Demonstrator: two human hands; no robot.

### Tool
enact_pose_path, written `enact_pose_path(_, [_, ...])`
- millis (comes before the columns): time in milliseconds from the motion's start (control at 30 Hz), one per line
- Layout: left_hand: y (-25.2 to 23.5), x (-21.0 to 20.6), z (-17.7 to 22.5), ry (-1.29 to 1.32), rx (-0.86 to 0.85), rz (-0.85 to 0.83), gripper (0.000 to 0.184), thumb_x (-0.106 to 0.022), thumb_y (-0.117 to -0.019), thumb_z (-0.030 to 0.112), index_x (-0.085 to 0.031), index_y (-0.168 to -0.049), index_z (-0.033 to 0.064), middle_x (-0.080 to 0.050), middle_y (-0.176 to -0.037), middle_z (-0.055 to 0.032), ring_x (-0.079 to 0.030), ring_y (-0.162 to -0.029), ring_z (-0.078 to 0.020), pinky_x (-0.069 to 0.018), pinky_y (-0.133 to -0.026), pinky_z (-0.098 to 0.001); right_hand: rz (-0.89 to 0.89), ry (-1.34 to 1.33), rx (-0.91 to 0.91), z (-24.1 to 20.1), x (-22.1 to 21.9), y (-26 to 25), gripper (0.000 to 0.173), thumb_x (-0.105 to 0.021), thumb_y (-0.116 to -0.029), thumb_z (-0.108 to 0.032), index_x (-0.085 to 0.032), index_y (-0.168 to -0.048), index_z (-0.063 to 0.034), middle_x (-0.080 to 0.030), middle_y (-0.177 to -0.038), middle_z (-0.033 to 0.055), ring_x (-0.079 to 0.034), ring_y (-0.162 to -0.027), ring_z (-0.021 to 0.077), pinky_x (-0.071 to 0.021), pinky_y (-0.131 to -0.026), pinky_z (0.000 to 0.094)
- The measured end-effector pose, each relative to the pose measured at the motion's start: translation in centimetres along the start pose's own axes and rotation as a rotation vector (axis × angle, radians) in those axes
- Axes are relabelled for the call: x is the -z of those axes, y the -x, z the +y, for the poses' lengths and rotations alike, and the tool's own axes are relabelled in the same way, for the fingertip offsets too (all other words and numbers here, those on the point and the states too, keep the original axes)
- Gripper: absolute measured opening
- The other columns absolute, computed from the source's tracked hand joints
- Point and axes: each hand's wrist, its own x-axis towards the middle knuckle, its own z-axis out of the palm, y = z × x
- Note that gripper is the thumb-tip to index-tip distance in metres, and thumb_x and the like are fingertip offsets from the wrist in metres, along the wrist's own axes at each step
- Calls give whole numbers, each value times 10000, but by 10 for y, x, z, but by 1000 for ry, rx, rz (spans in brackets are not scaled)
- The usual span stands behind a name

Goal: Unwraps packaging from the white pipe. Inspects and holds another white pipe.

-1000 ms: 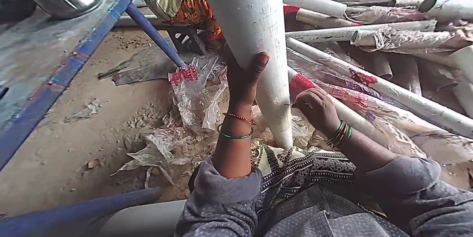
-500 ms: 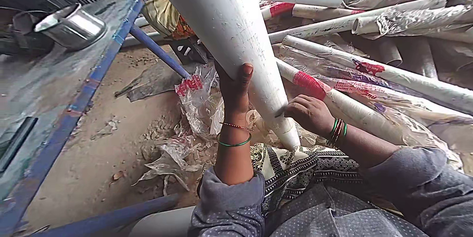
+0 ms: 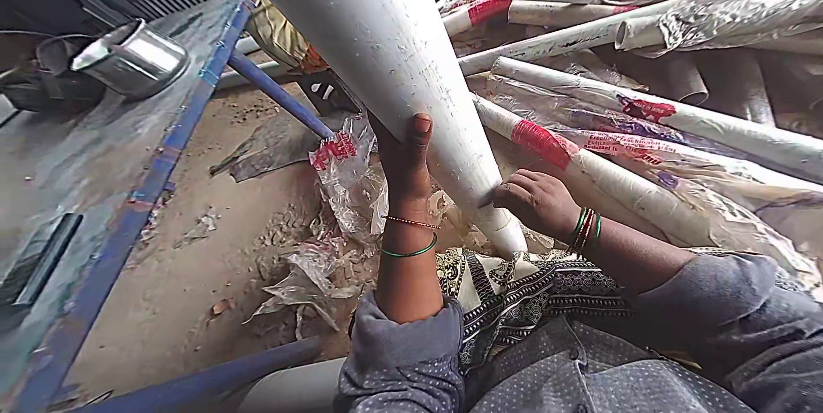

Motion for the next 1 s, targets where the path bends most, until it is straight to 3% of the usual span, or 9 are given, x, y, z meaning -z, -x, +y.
enact_pose_path(133, [6,2,1,-25,-12,-14,1095,-691,-809,712,-182,-1539,75,-542,-1333,31,-575,-1167,1,-507,-990,-212,174,-26,20,-6,21,-39,154,-601,-980,-140,-689,-893,-50,-720,-869,117,-707,-839,256,-560,-694,361])
enact_pose_path(233, [-2,0,-4,5,-34,2,1152,-712,-772,729,-169,-1511,31,-542,-1292,31,-585,-1142,14,-516,-986,-204,213,-25,37,-1,24,-58,145,-622,-975,-139,-701,-910,-35,-719,-872,130,-708,-845,274,-561,-699,376])
enact_pose_path(333, [-15,-1,-9,62,-55,56,1217,-745,-680,783,-211,-1444,0,-575,-1198,27,-626,-1065,-8,-554,-946,-232,147,-45,47,9,8,-31,146,-622,-972,-142,-711,-917,-40,-723,-857,122,-713,-820,272,-575,-690,381])
enact_pose_path(467, [-17,5,-14,95,-32,53,1210,-740,-674,792,-222,-1451,22,-583,-1213,3,-638,-1086,-58,-568,-955,-289,-28,-67,-10,16,-12,14,159,-617,-952,-156,-727,-896,-56,-716,-828,103,-716,-790,271,-572,-643,408])
enact_pose_path(533, [-18,6,-13,88,-33,64,1188,-732,-685,792,-230,-1446,30,-580,-1214,10,-632,-1092,-55,-560,-961,-286,29,-81,19,14,-8,1,161,-617,-940,-154,-715,-857,-57,-710,-803,94,-705,-762,251,-559,-625,379])
enact_pose_path(600, [-15,7,-11,59,-32,53,1142,-710,-727,777,-218,-1456,49,-567,-1237,27,-616,-1117,-37,-547,-975,-268,125,-112,48,10,6,-28,152,-613,-970,-147,-690,-879,-53,-714,-840,104,-706,-821,247,-568,-704,359])
enact_pose_path(733, [-12,9,-10,42,-53,56,1100,-690,-752,771,-225,-1449,59,-560,-1254,36,-605,-1148,-33,-536,-994,-267,204,-131,70,15,16,-67,131,-631,-966,-127,-701,-900,-38,-724,-884,128,-717,-872,273,-574,-730,388])
enact_pose_path(800, [-10,10,-9,53,-32,47,1070,-698,-759,754,-237,-1463,93,-567,-1265,56,-603,-1159,-23,-531,-1001,-256,168,-122,103,21,5,-54,143,-617,-975,-133,-699,-903,-40,-714,-850,122,-710,-836,272,-572,-714,385])
enact_pose_path(1000, [-21,15,-14,108,-68,70,999,-708,-702,789,-349,-1339,110,-627,-1141,79,-648,-1067,-35,-566,-951,-288,5,-108,34,29,-18,4,170,-601,-961,-154,-719,-875,-68,-726,-843,84,-715,-812,253,-573,-684,385])
